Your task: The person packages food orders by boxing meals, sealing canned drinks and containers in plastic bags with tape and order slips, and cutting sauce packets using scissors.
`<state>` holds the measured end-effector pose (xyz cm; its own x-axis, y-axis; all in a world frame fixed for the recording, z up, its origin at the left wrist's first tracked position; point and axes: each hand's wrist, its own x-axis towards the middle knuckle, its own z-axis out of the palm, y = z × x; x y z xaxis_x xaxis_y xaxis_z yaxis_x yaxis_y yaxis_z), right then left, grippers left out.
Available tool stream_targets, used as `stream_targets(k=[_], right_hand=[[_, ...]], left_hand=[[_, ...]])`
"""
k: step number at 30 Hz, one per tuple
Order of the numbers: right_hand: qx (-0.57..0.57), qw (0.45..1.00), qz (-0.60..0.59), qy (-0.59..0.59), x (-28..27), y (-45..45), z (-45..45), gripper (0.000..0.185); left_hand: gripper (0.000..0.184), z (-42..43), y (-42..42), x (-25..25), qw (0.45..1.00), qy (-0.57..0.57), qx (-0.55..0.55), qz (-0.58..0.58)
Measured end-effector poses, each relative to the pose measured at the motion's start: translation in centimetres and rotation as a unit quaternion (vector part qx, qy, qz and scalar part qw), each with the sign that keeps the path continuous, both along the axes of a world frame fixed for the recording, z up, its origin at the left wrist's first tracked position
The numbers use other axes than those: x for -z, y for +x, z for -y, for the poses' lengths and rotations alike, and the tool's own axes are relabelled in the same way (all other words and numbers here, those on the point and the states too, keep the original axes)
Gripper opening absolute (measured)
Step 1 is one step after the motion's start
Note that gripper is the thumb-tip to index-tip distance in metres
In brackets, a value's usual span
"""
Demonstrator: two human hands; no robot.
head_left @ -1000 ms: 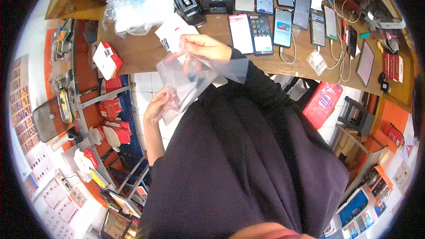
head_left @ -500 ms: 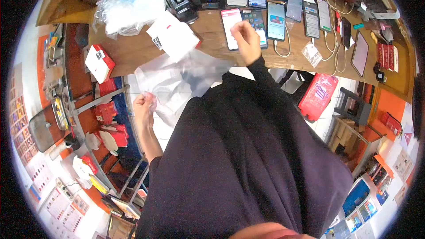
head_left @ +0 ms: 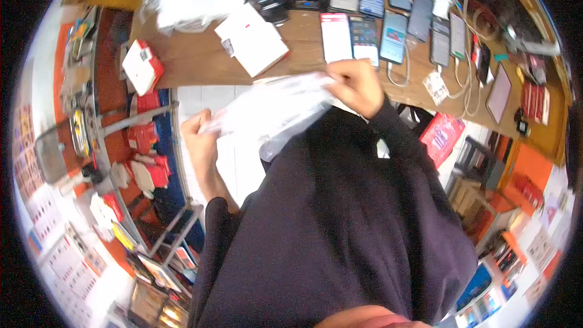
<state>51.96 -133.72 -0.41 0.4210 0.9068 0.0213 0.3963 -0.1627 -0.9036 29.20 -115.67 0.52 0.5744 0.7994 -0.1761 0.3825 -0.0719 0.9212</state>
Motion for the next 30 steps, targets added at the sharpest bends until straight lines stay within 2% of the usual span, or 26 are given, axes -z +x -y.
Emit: stream_targets(k=[1,2,3,4,5,7,8,9,10,11,12,13,14,15,16,17,18,19,20,22,23,25,26,29,30], right_hand=[[0.022,0.996,0.064,0.064,-2.7,-0.6,0.3,0.011],[0.009,0.993,0.102,0.059,-4.3,-0.4,1.4,0.008],[0.235,0.927,0.169,0.239,-3.0,-1.4,1.5,0.007],[0.143,0.969,0.125,0.16,-5.0,0.3,3.0,0.009],[0.047,0.992,0.085,0.08,-7.7,2.0,3.9,0.012],[-0.033,0.982,0.145,0.114,-9.1,0.4,2.5,0.019],[-0.042,0.979,0.166,0.107,-9.1,-0.6,1.1,0.02],[-0.121,0.984,0.089,0.093,-7.5,-0.5,-0.4,0.017],[-0.186,0.979,-0.034,0.078,-6.6,-0.8,-2.6,0.018],[-0.215,0.971,-0.079,0.075,-5.7,-1.2,-4.9,0.021],[-0.194,0.975,-0.096,0.059,-4.2,-2.5,-7.0,0.032],[-0.246,0.969,-0.029,0.021,-3.2,-3.0,-9.0,0.031],[-0.284,0.953,-0.067,0.077,-2.7,-3.9,-10.6,0.034],[-0.313,0.944,-0.059,0.086,-1.3,-3.4,-11.9,0.046],[-0.342,0.933,-0.052,0.096,0.2,-3.0,-13.2,0.059],[-0.361,0.931,-0.001,0.057,3.1,-1.1,-13.7,0.074],[-0.215,0.963,-0.144,-0.073,4.8,-0.5,-14.2,0.074],[-0.115,0.988,0.068,-0.075,11.4,1.2,-15.1,0.075],[-0.071,0.954,0.218,-0.194,11.9,0.5,-15.3,0.082],[-0.087,0.927,0.286,-0.227,13.3,-2.7,-15.3,0.088],[-0.095,0.912,0.317,-0.243,13.8,-4.3,-15.9,0.092],[-0.096,0.963,0.138,-0.21,14.3,-6.9,-17.8,0.095],[-0.095,0.975,0.046,-0.193,14.6,-7.8,-18.4,0.098],[-0.145,0.961,0.174,-0.157,17.7,-9.0,-20.1,0.092],[-0.173,0.945,0.053,-0.272,14.2,-8.1,-21.9,0.075]], left_hand=[[0.022,0.4,-1.3,-1.7,0.993,0.11,-0.01,-0.03],[0.022,0.4,-3.3,-3.7,0.988,0.143,-0.037,-0.036],[0.028,-0.4,-5.6,-4.7,0.98,0.139,-0.144,-0.007],[0.034,-1.2,-8.0,-5.7,0.958,0.137,-0.249,0.032],[0.042,-0.5,-9.1,-7.4,0.965,0.181,-0.19,0.001],[0.039,-1.7,-11.6,-7.4,0.92,0.312,-0.227,-0.07],[0.031,-2.1,-11.5,-7.2,0.895,0.359,-0.231,-0.128],[0.023,-3.1,-10.2,-7.0,0.866,0.403,-0.231,-0.186],[0.018,-3.9,-8.1,-6.7,0.865,0.455,-0.136,-0.162],[0.021,-3.8,-7.5,-4.1,0.884,0.441,-0.039,-0.15],[0.026,-3.8,-6.8,-1.6,0.9,0.411,0.063,-0.133],[0.034,-3.8,-6.2,1.0,0.91,0.366,0.16,-0.114],[0.035,-4.2,-6.3,4.0,0.92,0.29,0.252,-0.075],[0.034,-4.9,-7.2,4.1,0.969,0.17,0.154,-0.092],[0.033,-6.1,-8.6,3.9,0.992,0.049,0.056,-0.105],[0.033,-7.4,-10.0,3.6,0.99,-0.075,-0.038,-0.116],[0.031,-8.4,-11.4,2.8,0.992,-0.071,-0.103,-0.025],[0.029,-8.9,-12.5,2.2,0.981,-0.069,-0.17,0.069],[0.029,-9.2,-13.4,2.2,0.965,-0.056,-0.24,0.086],[0.023,-10.7,-15.4,2.9,0.931,-0.049,-0.345,0.109],[0.019,-11.9,-16.7,3.8,0.941,0.049,-0.33,0.062],[0.012,-13.8,-18.2,4.4,0.928,0.237,-0.284,-0.04],[0.008,-14.5,-18.6,4.7,0.923,0.215,-0.318,-0.019],[0.015,-16.6,-18.4,3.7,0.936,0.157,-0.313,-0.034],[0.018,-17.1,-18.2,2.9,0.944,0.119,-0.307,-0.021]])
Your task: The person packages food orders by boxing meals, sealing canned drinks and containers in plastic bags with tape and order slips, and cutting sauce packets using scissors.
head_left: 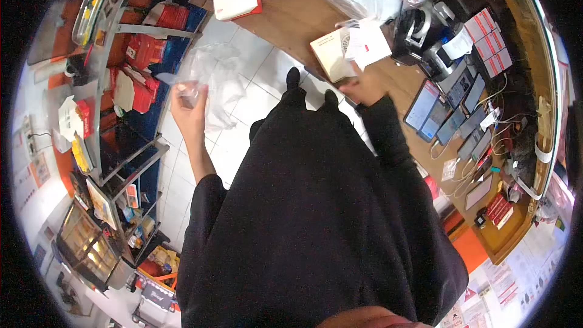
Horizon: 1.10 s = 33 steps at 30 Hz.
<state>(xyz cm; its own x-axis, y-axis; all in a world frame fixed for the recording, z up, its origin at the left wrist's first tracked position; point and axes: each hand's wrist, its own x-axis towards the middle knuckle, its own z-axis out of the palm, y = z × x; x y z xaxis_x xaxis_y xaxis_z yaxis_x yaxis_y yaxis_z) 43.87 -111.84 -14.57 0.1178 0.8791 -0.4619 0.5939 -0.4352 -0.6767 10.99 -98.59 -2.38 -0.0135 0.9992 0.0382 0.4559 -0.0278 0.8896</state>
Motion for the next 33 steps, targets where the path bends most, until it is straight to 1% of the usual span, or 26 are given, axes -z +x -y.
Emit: stream_targets(k=[1,2,3,4,5,7,9,10,11,12,13,14,16,18,19,21,22,23,24,25,26,27,28,29,31,33], right_hand=[[-0.01,0.999,0.042,-0.01,-3.3,1.3,-1.5,0.049],[-0.035,0.993,0.107,0.028,-4.6,2.5,-2.6,0.034],[-0.063,0.985,0.162,-0.005,-6.3,3.3,-4.1,0.031],[-0.089,0.976,0.195,0.027,-6.9,4.0,-5.1,0.034],[-0.16,0.96,0.181,0.142,-4.7,5.4,-6.0,0.05],[-0.278,0.925,0.124,0.229,-3.4,5.9,-9.1,0.104],[-0.37,0.882,0.208,0.203,-2.7,4.9,-10.6,0.12],[-0.392,0.878,0.222,0.161,-2.8,4.5,-11.0,0.116],[-0.412,0.872,0.235,0.119,-3.0,3.9,-11.4,0.113],[-0.431,0.864,0.249,0.078,-3.3,3.7,-11.6,0.11],[-0.434,0.837,0.307,0.128,-1.9,3.5,-10.9,0.112],[-0.432,0.806,0.363,0.178,0.6,3.2,-9.6,0.115],[-0.41,0.737,0.431,0.321,1.0,2.9,-8.8,0.116],[-0.391,0.81,0.393,0.193,-0.5,2.5,-8.3,0.115],[-0.378,0.839,0.37,0.126,-1.9,1.9,-7.6,0.115],[-0.28,0.894,0.312,0.156,-4.0,2.4,-5.5,0.099],[-0.2,0.927,0.277,0.154,-5.8,2.7,-4.0,0.103],[-0.112,0.936,0.117,0.314,-6.5,3.8,-2.3,0.089],[-0.089,0.924,0.106,0.355,-8.7,4.8,-0.8,0.09],[-0.068,0.911,0.097,0.396,-10.9,5.9,0.8,0.09],[0.029,0.919,-0.034,0.391,-13.0,6.4,2.7,0.093],[0.104,0.906,-0.098,0.397,-14.7,7.3,5.0,0.093],[0.177,0.879,-0.152,0.416,-15.9,8.3,7.1,0.092],[0.236,0.847,-0.191,0.437,-16.9,9.2,9.1,0.091],[0.332,0.771,-0.252,0.481,-18.0,10.3,12.0,0.089],[0.398,0.714,-0.272,0.508,-17.9,10.5,12.9,0.088]], left_hand=[[0.02,-0.3,0.2,-0.9,0.999,-0.035,0.011,0.021],[0.022,-0.7,0.1,-1.3,0.996,-0.069,0.023,0.042],[0.023,-1.2,-0.7,-1.0,0.996,-0.08,0.027,0.041],[0.024,-1.7,-2.0,-0.4,0.995,-0.09,0.031,0.04],[0.024,-2.0,-2.7,-0.1,0.994,-0.099,0.034,0.041],[0.023,-2.1,-2.4,-0.8,0.989,-0.077,0.047,0.12],[0.022,-1.8,-2.2,-1.4,0.99,-0.014,0.022,0.137],[0.02,-1.5,-2.4,-1.5,0.988,0.014,0.015,0.156],[0.015,-1.1,-2.9,-1.7,0.995,0.045,-0.011,0.085],[0.014,-0.8,-3.8,-1.5,0.987,0.041,-0.002,0.158],[0.013,-0.3,-4.2,-1.5,0.973,0.035,0.008,0.229],[0.013,0.1,-4.2,-1.7,0.976,0.025,0.006,0.216],[0.015,0.8,-3.3,-3.1,0.981,0.013,-0.001,0.192],[0.016,1.0,-2.3,-4.5,0.985,0.002,0.06,0.164],[0.016,1.2,-1.7,-5.1,0.985,-0.005,0.09,0.148],[0.026,0.8,0.1,-5.5,0.961,-0.041,0.209,0.174],[0.026,0.9,2.1,-5.8,0.949,-0.064,0.234,0.203],[0.025,1.1,4.5,-6.2,0.933,-0.091,0.26,0.232],[0.03,1.2,6.9,-6.3,0.922,-0.135,0.29,0.217],[0.018,1.3,9.5,-4.5,0.927,-0.113,0.314,0.173],[0.018,1.2,13.2,-5.1,0.888,-0.018,0.445,0.117],[0.021,2.4,17.0,-3.5,0.794,-0.199,0.469,0.332],[0.027,3.5,20.5,-1.5,0.738,-0.199,0.508,0.398],[0.033,5.1,23.2,-1.5,0.731,-0.232,0.507,0.394],[0.056,7.0,26.5,-2.5,0.689,-0.237,0.535,0.427],[0.052,7.4,27.9,-3.6,0.665,-0.243,0.472,0.525]])
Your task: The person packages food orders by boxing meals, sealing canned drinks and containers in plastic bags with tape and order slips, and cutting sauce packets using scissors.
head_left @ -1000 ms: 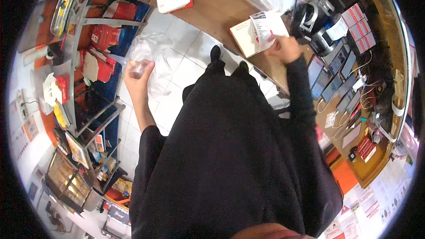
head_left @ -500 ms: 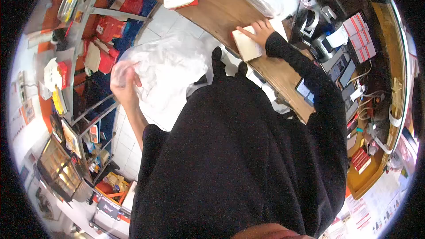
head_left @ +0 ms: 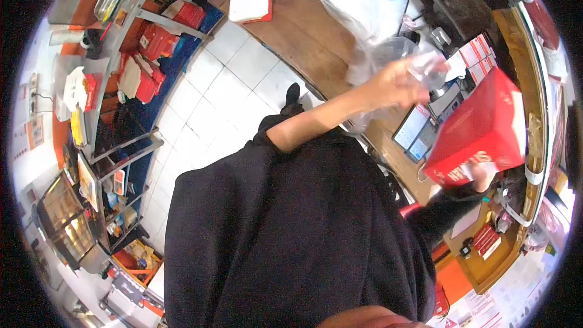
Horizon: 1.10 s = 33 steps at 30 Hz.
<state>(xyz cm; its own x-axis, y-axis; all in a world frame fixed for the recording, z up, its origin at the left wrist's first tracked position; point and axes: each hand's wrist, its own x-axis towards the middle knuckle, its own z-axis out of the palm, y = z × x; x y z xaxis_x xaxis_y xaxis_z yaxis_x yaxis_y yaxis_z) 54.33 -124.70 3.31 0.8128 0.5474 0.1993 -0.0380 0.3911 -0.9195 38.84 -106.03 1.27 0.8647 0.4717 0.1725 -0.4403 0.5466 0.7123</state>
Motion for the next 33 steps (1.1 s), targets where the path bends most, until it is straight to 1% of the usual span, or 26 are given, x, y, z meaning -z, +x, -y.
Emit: stream_targets(k=[3,4,5,6,7,8,9,10,11,12,13,14,16,17,18,19,20,21,23,24,25,28,29,32,33], right_hand=[[0.07,0.997,-0.019,-0.012,3.4,-2.1,-4.2,0.086],[0.085,0.996,-0.014,-0.031,5.2,-3.2,-6.6,0.085],[0.096,0.994,0.0,-0.053,7.3,-4.5,-9.2,0.084],[0.095,0.992,0.033,-0.083,9.6,-5.9,-11.9,0.083],[0.082,0.985,0.1,-0.112,11.9,-7.3,-14.1,0.083],[0.065,0.965,0.214,-0.139,13.7,-8.4,-15.7,0.082],[0.055,0.92,0.356,-0.156,14.6,-9.0,-16.6,0.081],[0.06,0.829,0.525,-0.183,14.8,-9.2,-17.1,0.093],[-0.001,0.774,0.576,-0.262,14.7,-9.6,-16.7,0.097],[-0.06,0.707,0.621,-0.334,14.0,-10.0,-16.4,0.101],[-0.121,0.628,0.655,-0.403,13.4,-10.3,-16.3,0.105],[-0.127,0.594,0.659,-0.444,12.9,-10.4,-16.6,0.103],[-0.139,0.52,0.661,-0.522,11.6,-10.2,-17.6,0.099],[-0.196,0.484,0.639,-0.565,10.6,-9.9,-18.1,0.093],[-0.188,0.478,0.657,-0.553,11.6,-9.6,-18.5,0.096],[-0.184,0.471,0.671,-0.543,14.0,-9.2,-18.5,0.1],[-0.178,0.463,0.686,-0.532,16.6,-8.8,-18.8,0.103],[-0.214,0.455,0.675,-0.541,17.5,-9.0,-19.4,0.108],[-0.224,0.525,0.661,-0.487,19.0,-8.3,-18.9,0.111],[-0.229,0.557,0.653,-0.459,18.3,-8.1,-18.8,0.113],[-0.239,0.524,0.673,-0.464,17.3,-8.2,-18.7,0.118],[-0.284,0.454,0.667,-0.519,12.9,-7.6,-17.0,0.122],[-0.274,0.49,0.645,-0.519,11.5,-7.2,-15.9,0.122],[-0.28,0.478,0.618,-0.558,11.1,-4.7,-12.5,0.121],[-0.281,0.467,0.612,-0.573,10.3,-3.9,-11.9,0.115]], left_hand=[[0.042,-1.9,-1.7,1.1,0.988,0.051,-0.03,-0.139],[0.035,-3.0,-2.1,3.2,0.98,0.098,-0.068,-0.16],[0.036,-4.0,-3.1,4.6,0.968,0.106,-0.105,-0.2],[0.037,-5.2,-4.1,5.4,0.966,0.108,-0.129,-0.194],[0.037,-6.4,-5.1,6.1,0.964,0.11,-0.153,-0.189],[0.037,-7.4,-6.2,6.8,0.961,0.117,-0.163,-0.192],[0.037,-8.4,-7.3,7.4,0.957,0.124,-0.173,-0.195],[0.036,-9.4,-8.4,7.9,0.954,0.131,-0.183,-0.198],[0.036,-10.4,-9.8,8.3,0.94,0.156,-0.193,-0.233],[0.036,-11.3,-10.6,7.9,0.924,0.183,-0.203,-0.266],[0.037,-11.6,-10.8,7.7,0.909,0.236,-0.217,-0.268],[0.037,-11.7,-11.0,7.7,0.891,0.284,-0.229,-0.27],[0.037,-10.9,-11.4,5.3,0.877,0.357,-0.22,-0.236],[0.037,-9.4,-11.8,2.3,0.88,0.383,-0.201,-0.198],[0.037,-8.1,-12.0,0.4,0.877,0.403,-0.174,-0.193],[0.036,-6.9,-12.3,-1.4,0.874,0.423,-0.147,-0.188],[0.036,-5.9,-12.3,-2.5,0.866,0.438,-0.114,-0.213],[0.035,-5.3,-12.1,-2.8,0.855,0.453,-0.081,-0.238],[0.035,-5.3,-11.4,-1.7,0.871,0.381,-0.1,-0.295],[0.035,-5.3,-11.2,-1.1,0.875,0.343,-0.11,-0.323],[0.036,-5.3,-11.3,-0.8,0.87,0.36,-0.106,-0.319],[0.035,-4.8,-12.0,-0.9,0.872,0.343,-0.085,-0.339],[0.034,-4.7,-12.0,-1.2,0.868,0.348,-0.081,-0.346],[0.033,-4.4,-11.7,-0.9,0.884,0.333,-0.079,-0.32],[0.033,-4.6,-11.6,-0.7,0.887,0.322,-0.101,-0.315]])
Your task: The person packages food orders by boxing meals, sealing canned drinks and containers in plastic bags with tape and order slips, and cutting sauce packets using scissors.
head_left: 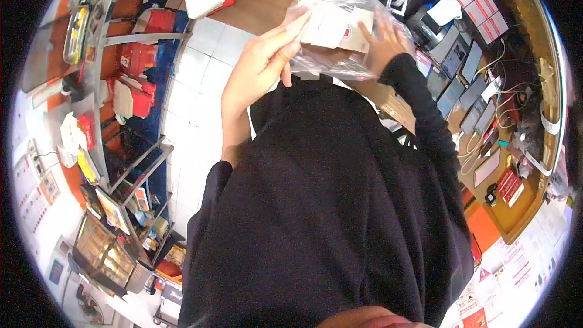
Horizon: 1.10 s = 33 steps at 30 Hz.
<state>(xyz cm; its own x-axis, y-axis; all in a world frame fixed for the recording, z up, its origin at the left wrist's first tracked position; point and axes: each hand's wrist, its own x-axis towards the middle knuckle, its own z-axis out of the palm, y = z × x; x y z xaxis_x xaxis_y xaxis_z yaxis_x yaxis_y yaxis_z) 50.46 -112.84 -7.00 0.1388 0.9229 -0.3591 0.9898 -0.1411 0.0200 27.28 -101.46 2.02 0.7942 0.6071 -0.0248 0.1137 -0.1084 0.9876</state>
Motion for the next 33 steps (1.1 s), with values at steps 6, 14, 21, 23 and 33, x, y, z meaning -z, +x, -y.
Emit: stream_targets(k=[6,14,21,23,33], right_hand=[[-0.077,0.968,-0.215,0.103,-11.0,6.2,0.9,0.06],[0.043,0.893,-0.445,-0.043,-16.3,10.6,-11.0,0.029],[0.145,0.846,-0.487,0.16,5.0,13.4,-37.0,0.04],[0.048,0.932,-0.168,0.316,9.5,14.3,-41.9,0.041],[0.098,0.939,-0.191,0.27,7.1,18.4,-41.7,0.017]], left_hand=[[0.039,-2.2,1.8,0.3,0.995,-0.017,-0.063,0.074],[0.034,-4.5,1.7,-0.4,0.996,-0.03,-0.077,0.035],[0.038,-6.7,2.8,-0.7,0.995,-0.088,0.008,-0.038],[0.037,-7.2,2.9,0.5,0.997,-0.073,0.004,-0.029],[0.033,-8.7,2.1,-0.1,0.989,-0.129,-0.041,-0.06]])
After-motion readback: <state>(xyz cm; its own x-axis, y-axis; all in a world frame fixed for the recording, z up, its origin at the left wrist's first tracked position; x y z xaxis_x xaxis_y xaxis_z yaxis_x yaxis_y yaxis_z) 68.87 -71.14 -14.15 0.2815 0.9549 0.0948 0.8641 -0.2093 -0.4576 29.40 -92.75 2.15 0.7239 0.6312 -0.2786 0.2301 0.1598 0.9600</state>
